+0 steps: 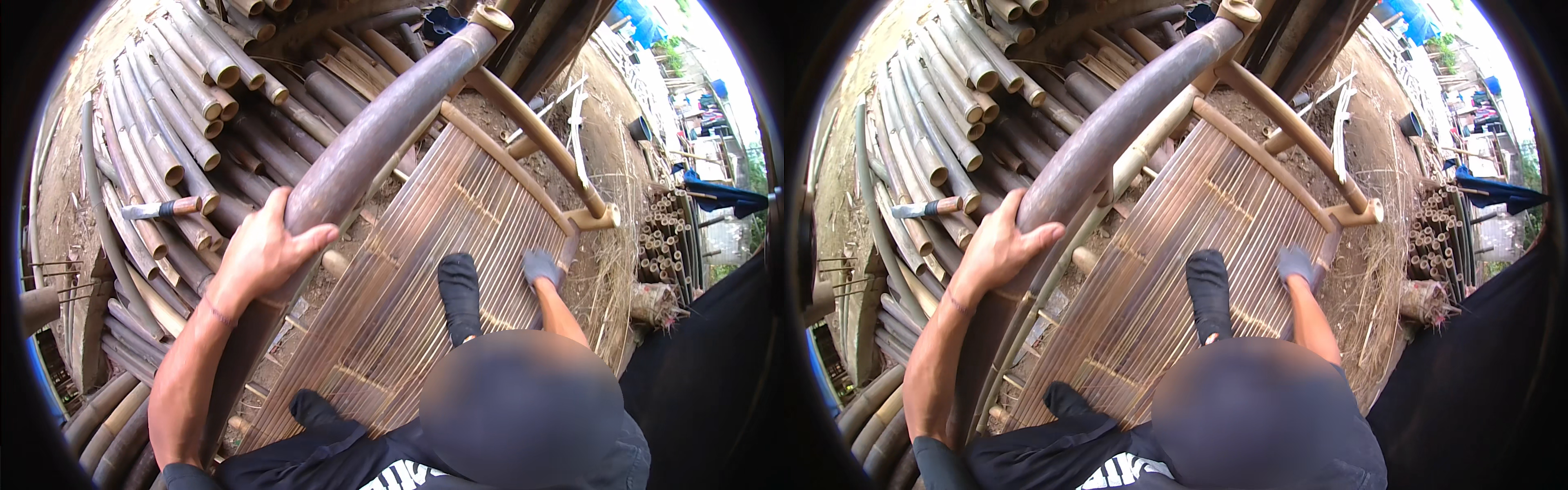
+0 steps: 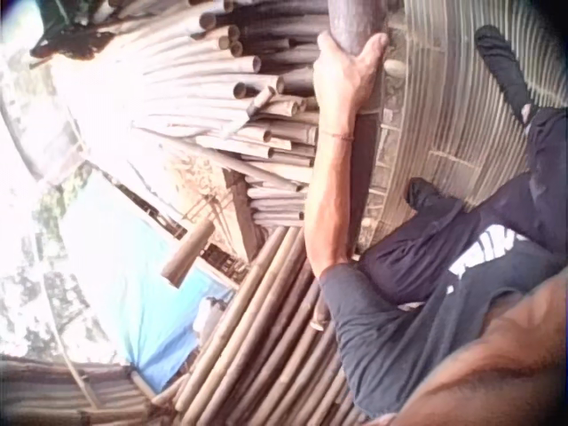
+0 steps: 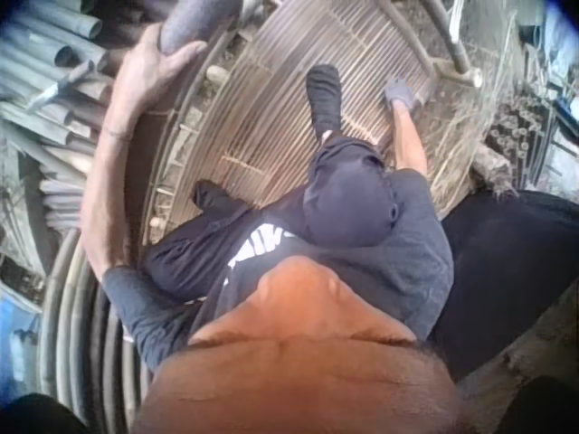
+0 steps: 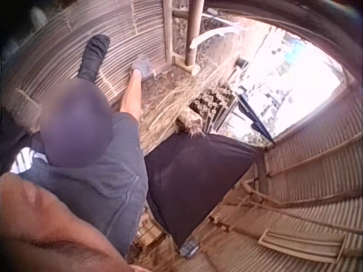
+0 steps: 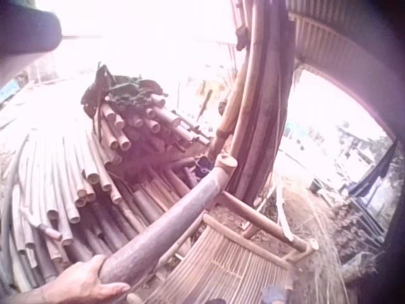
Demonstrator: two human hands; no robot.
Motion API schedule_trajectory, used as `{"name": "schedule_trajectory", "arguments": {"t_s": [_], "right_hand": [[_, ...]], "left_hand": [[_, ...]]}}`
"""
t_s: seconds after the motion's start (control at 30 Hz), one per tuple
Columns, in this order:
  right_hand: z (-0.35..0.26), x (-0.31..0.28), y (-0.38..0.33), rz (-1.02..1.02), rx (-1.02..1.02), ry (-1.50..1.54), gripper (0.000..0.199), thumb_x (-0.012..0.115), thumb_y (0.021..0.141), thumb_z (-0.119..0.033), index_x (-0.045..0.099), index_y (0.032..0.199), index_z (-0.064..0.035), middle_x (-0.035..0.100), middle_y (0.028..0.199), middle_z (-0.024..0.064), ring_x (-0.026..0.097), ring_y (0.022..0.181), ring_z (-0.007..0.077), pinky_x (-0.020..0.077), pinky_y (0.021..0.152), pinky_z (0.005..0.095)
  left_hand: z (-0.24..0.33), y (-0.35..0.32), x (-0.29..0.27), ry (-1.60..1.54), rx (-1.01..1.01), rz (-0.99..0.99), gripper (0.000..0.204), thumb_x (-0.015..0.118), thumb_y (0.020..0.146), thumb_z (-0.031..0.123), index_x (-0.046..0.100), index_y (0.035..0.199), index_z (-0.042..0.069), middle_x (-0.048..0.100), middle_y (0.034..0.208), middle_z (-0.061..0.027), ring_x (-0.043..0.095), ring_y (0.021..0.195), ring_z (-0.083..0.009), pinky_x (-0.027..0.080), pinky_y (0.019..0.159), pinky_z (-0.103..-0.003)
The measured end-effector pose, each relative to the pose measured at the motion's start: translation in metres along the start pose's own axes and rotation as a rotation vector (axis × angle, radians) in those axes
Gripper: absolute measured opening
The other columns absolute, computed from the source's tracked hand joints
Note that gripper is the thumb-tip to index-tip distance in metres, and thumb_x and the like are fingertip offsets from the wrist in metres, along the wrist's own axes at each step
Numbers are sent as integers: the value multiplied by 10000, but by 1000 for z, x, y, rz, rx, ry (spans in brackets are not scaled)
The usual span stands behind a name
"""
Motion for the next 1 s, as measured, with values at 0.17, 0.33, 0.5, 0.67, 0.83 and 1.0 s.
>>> {"name": "schedule_trajectory", "arguments": {"t_s": [0.17,0.33,0.5,0.67,0.83,1.0], "right_hand": [[26,-46,10,269,-110,-20,397,592,891,-316,660,1164,-36,623,1246,189,573,1185,359,426,1053,417],[-170,-77,-37,498,-940,304,329,727,752,-193,704,1042,-39,669,1020,167,633,985,338,500,894,461],[-259,-41,-5,350,-1178,147,201,708,753,-239,717,865,-72,668,910,144,636,900,342,507,776,454],[-291,-23,-3,196,-1188,-8,163,630,741,-186,715,752,-47,663,775,188,666,757,358,525,702,461],[-251,10,40,-548,-1175,265,260,595,899,-263,705,898,-28,666,708,129,655,605,239,536,554,370],[-224,-135,15,-850,-601,597,380,624,922,-411,696,1028,-53,657,760,51,530,494,55,446,378,205]], "left_hand": [[56,-13,-4,247,359,432,699,767,747,178,459,1339,-29,476,1302,-225,490,1204,-396,390,1063,-459],[129,-3,48,142,765,337,517,733,685,-6,569,1176,-8,559,1183,-170,557,1114,-341,476,970,-441],[109,66,160,-43,394,-71,432,667,822,87,515,1210,-25,519,1209,-191,521,1127,-371,456,975,-449],[72,134,228,40,240,36,486,627,789,37,482,1249,-20,511,1228,-193,501,1156,-374,433,1000,-432],[116,186,256,95,495,79,456,620,790,32,500,1230,12,567,1173,-173,535,1128,-337,442,978,-417],[85,202,241,-384,62,314,224,564,927,102,599,1143,58,693,834,-135,673,793,-273,520,749,-418]]}}
Point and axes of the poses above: each hand's wrist, its own y-axis towards the middle knuckle, its own x-axis out of the palm, z = x × y, the point moved 6 cm from there along y, towards the middle knuckle
